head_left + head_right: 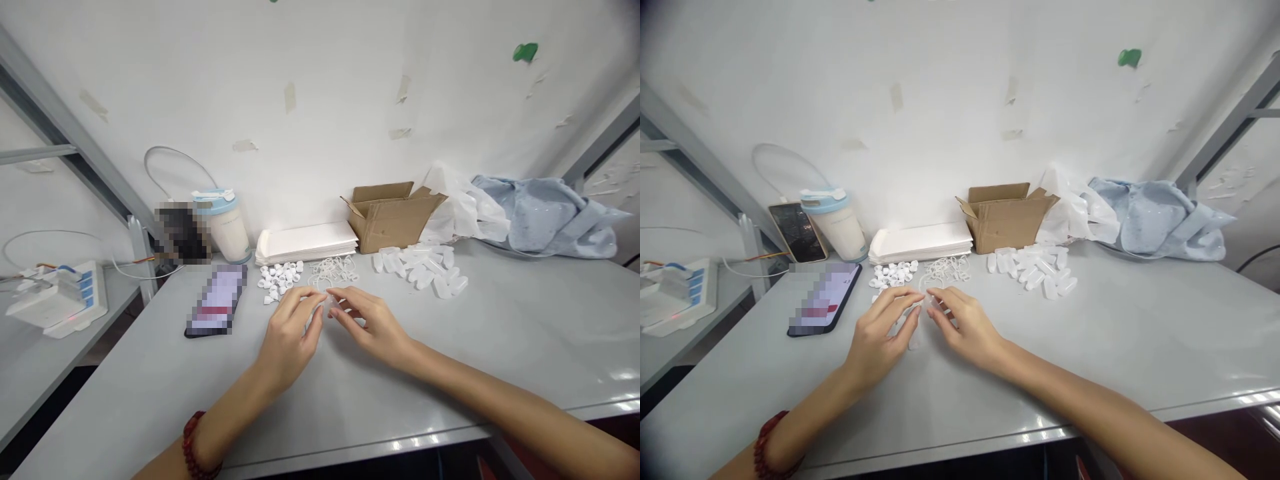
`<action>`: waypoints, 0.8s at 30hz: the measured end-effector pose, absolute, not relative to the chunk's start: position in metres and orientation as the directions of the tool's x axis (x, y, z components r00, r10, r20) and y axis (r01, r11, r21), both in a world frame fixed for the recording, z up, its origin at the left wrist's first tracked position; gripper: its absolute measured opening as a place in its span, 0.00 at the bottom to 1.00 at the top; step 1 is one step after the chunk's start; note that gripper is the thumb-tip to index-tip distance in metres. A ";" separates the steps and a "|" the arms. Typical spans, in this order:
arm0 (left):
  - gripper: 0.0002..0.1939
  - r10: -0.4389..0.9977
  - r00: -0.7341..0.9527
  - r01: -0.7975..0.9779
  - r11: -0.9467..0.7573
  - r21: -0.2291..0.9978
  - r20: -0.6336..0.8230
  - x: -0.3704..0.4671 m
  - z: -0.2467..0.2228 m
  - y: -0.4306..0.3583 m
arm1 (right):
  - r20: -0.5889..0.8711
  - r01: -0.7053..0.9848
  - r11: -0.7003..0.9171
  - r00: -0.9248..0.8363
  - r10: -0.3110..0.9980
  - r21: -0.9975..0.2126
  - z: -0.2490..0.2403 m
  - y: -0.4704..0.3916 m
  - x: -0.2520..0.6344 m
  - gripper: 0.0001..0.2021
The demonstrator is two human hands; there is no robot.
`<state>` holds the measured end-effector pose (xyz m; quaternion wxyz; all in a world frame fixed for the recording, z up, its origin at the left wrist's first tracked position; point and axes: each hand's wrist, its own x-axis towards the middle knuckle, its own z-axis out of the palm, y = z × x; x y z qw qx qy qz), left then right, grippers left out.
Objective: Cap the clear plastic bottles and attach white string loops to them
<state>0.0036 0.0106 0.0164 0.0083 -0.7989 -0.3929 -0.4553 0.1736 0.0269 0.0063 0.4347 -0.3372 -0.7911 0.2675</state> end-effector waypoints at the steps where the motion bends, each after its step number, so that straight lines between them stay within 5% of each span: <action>1: 0.13 0.620 0.275 0.635 -0.691 0.345 0.735 0.004 0.017 0.011 | 0.507 0.297 0.627 -0.392 0.768 -0.720 0.007 0.027 0.174 0.15; 18: 0.19 0.737 0.288 0.604 -0.635 0.481 0.611 0.010 0.010 0.004 | 0.347 0.312 0.431 -0.291 0.892 -0.847 0.011 0.027 0.173 0.15; 24: 0.16 0.664 0.311 0.638 -0.676 0.368 0.680 0.007 0.012 0.008 | 0.332 0.330 0.426 -0.304 0.893 -0.843 0.009 0.028 0.174 0.15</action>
